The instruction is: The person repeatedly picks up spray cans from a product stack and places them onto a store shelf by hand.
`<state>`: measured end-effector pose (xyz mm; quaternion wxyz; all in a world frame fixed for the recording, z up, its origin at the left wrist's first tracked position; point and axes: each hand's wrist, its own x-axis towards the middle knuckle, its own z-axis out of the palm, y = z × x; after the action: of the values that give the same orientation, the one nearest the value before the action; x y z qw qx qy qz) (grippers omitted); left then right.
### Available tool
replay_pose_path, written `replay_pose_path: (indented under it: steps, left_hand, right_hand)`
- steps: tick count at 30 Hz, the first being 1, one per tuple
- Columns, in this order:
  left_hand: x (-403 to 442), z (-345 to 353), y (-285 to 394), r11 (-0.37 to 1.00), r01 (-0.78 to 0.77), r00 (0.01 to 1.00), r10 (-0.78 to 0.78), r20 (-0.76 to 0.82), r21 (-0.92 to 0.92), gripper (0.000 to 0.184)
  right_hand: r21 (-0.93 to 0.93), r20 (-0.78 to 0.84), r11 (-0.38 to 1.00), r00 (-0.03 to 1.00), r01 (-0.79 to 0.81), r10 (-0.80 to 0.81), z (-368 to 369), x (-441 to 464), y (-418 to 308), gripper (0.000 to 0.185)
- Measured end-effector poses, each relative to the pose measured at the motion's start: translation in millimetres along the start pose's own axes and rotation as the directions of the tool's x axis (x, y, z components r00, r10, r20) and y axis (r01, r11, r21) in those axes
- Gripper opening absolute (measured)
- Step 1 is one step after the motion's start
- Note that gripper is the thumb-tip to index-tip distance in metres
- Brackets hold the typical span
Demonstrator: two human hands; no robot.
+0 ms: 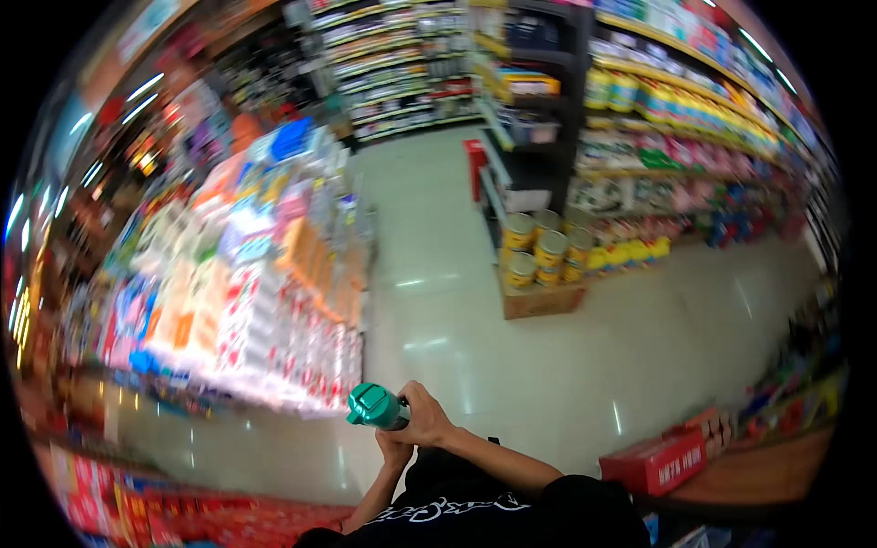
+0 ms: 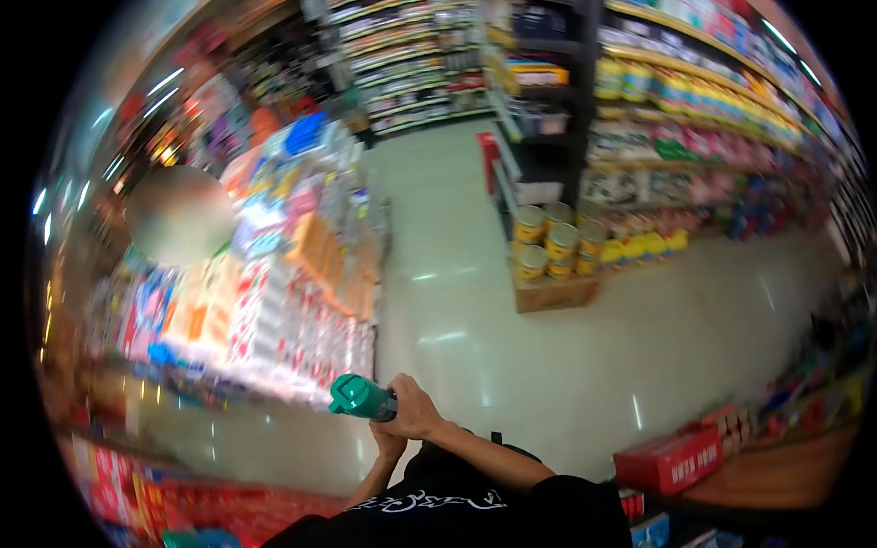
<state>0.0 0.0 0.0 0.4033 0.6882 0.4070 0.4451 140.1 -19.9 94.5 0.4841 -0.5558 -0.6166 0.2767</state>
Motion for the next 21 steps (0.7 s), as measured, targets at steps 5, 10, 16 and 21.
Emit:
replay_pose_path:
  steps: [5,10,16,21]
  left_hand:
    - [68.9,137.5,29.6,0.989,-0.125,0.917,0.085,0.389,0.078,0.029]
    - [119.2,258.9,39.2,0.998,-0.051,0.813,0.062,0.579,-0.036,0.042]
    - [186.6,443.6,96.9,0.994,-0.030,0.655,0.099,0.750,-0.105,0.060]
    - [225.2,591.0,159.9,0.956,-0.236,0.390,0.260,0.883,-0.177,0.065]
  right_hand:
    - [0.013,-0.270,0.983,0.946,-0.181,0.177,-131.6,-12.9,79.3,0.061]
    - [0.064,-0.362,0.959,0.889,-0.277,0.281,-246.5,-5.9,126.5,0.062]
    - [0.215,-0.544,0.913,0.733,-0.347,0.407,-424.1,-2.9,173.9,0.065]
    - [0.236,-0.793,0.933,0.501,-0.273,0.347,-536.0,-61.0,240.4,0.052]
